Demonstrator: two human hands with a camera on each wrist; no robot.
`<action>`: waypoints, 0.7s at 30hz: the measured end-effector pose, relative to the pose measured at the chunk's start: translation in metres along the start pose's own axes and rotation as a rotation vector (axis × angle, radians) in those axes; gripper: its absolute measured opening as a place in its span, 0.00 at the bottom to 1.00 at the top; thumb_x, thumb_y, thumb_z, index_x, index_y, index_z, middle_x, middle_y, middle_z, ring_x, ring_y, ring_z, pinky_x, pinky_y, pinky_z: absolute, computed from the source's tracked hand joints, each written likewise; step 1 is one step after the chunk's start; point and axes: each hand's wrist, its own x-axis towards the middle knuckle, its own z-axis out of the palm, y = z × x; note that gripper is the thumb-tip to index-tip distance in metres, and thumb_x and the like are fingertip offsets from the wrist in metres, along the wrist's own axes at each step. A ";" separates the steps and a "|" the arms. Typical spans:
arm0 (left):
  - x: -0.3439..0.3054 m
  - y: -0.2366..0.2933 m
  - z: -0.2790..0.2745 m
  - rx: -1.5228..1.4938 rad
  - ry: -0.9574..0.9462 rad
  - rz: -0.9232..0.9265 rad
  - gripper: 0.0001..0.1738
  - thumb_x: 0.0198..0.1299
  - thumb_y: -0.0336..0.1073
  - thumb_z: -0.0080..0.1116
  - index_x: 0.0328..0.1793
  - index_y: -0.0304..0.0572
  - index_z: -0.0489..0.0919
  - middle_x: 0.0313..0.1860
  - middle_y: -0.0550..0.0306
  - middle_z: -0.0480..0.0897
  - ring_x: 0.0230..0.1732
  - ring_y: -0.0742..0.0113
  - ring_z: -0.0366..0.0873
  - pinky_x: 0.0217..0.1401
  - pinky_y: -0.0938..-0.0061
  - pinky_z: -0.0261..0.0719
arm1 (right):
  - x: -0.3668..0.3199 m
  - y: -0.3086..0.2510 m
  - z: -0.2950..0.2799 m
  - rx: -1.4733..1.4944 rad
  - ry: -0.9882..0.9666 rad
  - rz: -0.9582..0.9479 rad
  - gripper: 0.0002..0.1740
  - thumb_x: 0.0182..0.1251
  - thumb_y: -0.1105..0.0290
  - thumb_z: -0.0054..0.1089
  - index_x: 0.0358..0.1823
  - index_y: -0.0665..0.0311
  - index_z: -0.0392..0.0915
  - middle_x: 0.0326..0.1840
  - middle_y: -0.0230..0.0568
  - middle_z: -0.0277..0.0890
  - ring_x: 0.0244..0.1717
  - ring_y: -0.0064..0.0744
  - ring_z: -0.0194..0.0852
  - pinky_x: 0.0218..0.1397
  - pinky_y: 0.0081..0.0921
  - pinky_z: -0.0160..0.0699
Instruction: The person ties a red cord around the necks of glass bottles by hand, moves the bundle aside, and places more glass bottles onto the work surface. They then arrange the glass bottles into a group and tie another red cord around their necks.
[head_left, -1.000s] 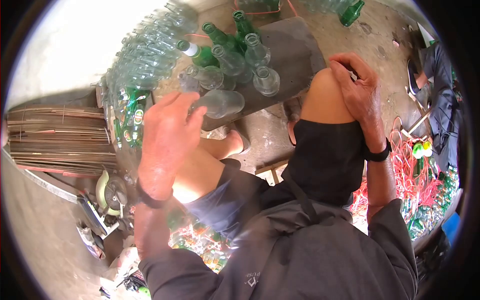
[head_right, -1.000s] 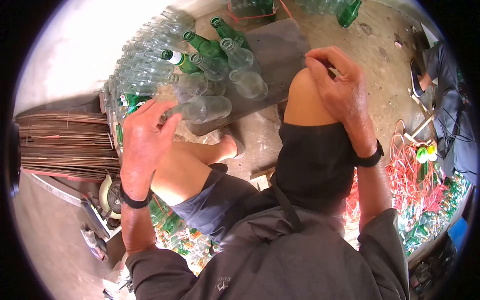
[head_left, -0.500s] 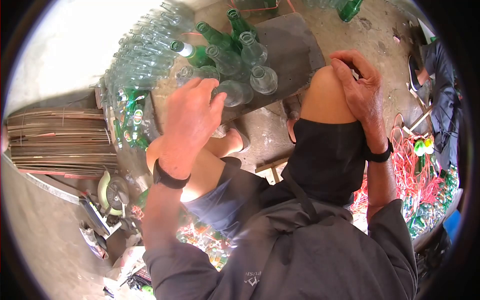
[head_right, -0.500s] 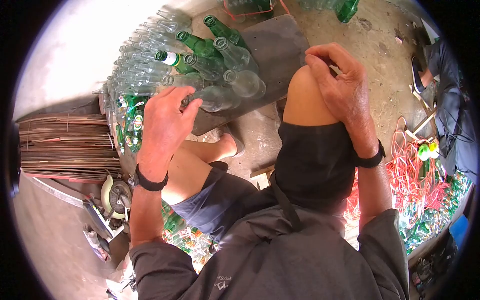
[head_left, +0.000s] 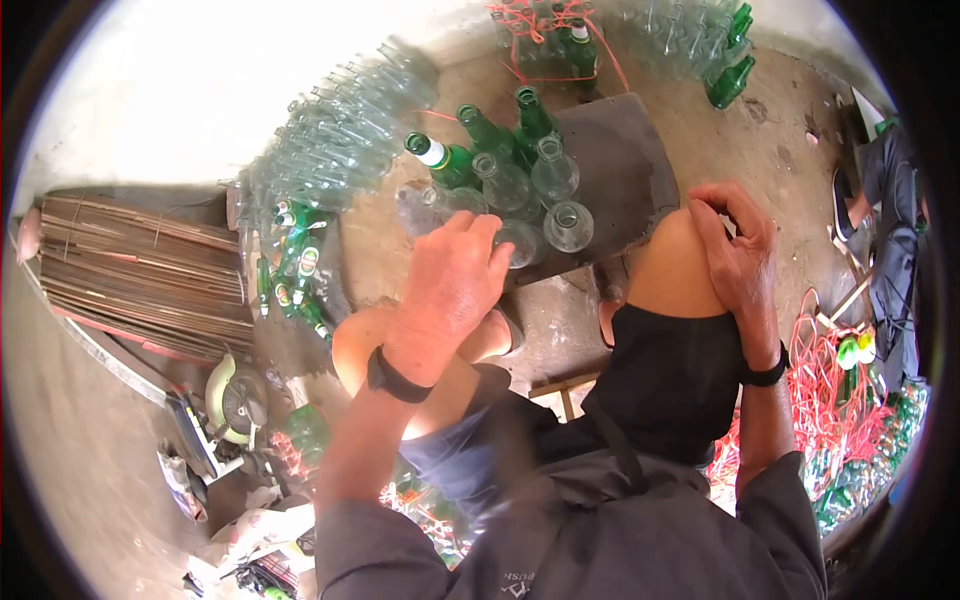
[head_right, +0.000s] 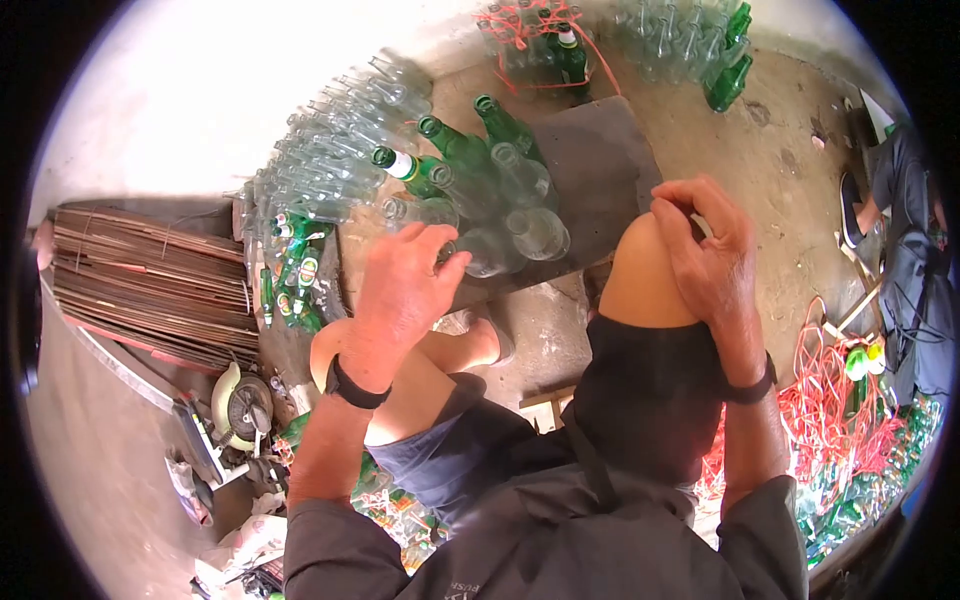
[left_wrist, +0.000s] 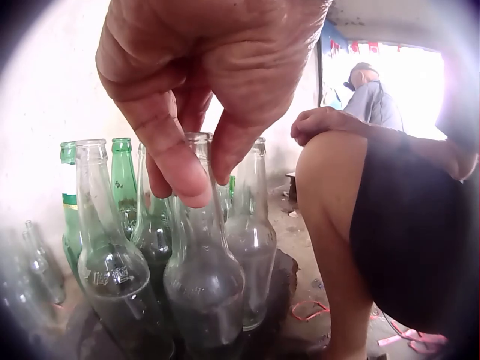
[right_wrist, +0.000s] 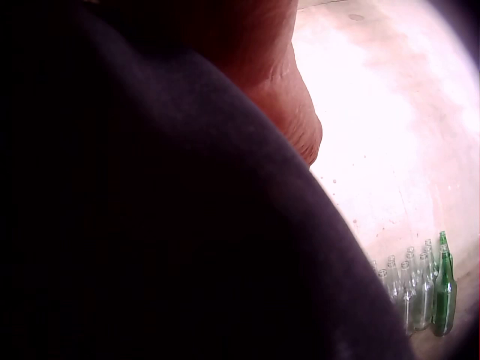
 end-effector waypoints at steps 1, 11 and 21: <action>0.000 0.002 0.001 0.003 0.003 -0.008 0.14 0.54 0.33 0.74 0.46 0.38 0.86 0.33 0.45 0.83 0.30 0.44 0.83 0.36 0.56 0.81 | 0.000 -0.001 0.000 0.002 -0.002 -0.008 0.04 0.69 0.79 0.61 0.42 0.72 0.82 0.37 0.40 0.81 0.40 0.26 0.79 0.48 0.22 0.76; -0.003 0.006 0.004 -0.047 -0.016 -0.055 0.18 0.56 0.33 0.73 0.53 0.41 0.84 0.36 0.47 0.83 0.31 0.48 0.84 0.35 0.58 0.82 | 0.000 -0.002 0.003 0.015 -0.004 -0.004 0.04 0.70 0.79 0.61 0.42 0.72 0.82 0.36 0.36 0.79 0.40 0.23 0.77 0.49 0.21 0.75; -0.012 0.006 -0.007 -0.146 -0.039 -0.099 0.27 0.55 0.32 0.74 0.63 0.42 0.82 0.40 0.46 0.85 0.32 0.53 0.85 0.36 0.62 0.84 | 0.002 -0.009 0.004 -0.030 -0.032 0.040 0.04 0.71 0.79 0.61 0.43 0.71 0.82 0.36 0.34 0.78 0.40 0.22 0.75 0.48 0.21 0.74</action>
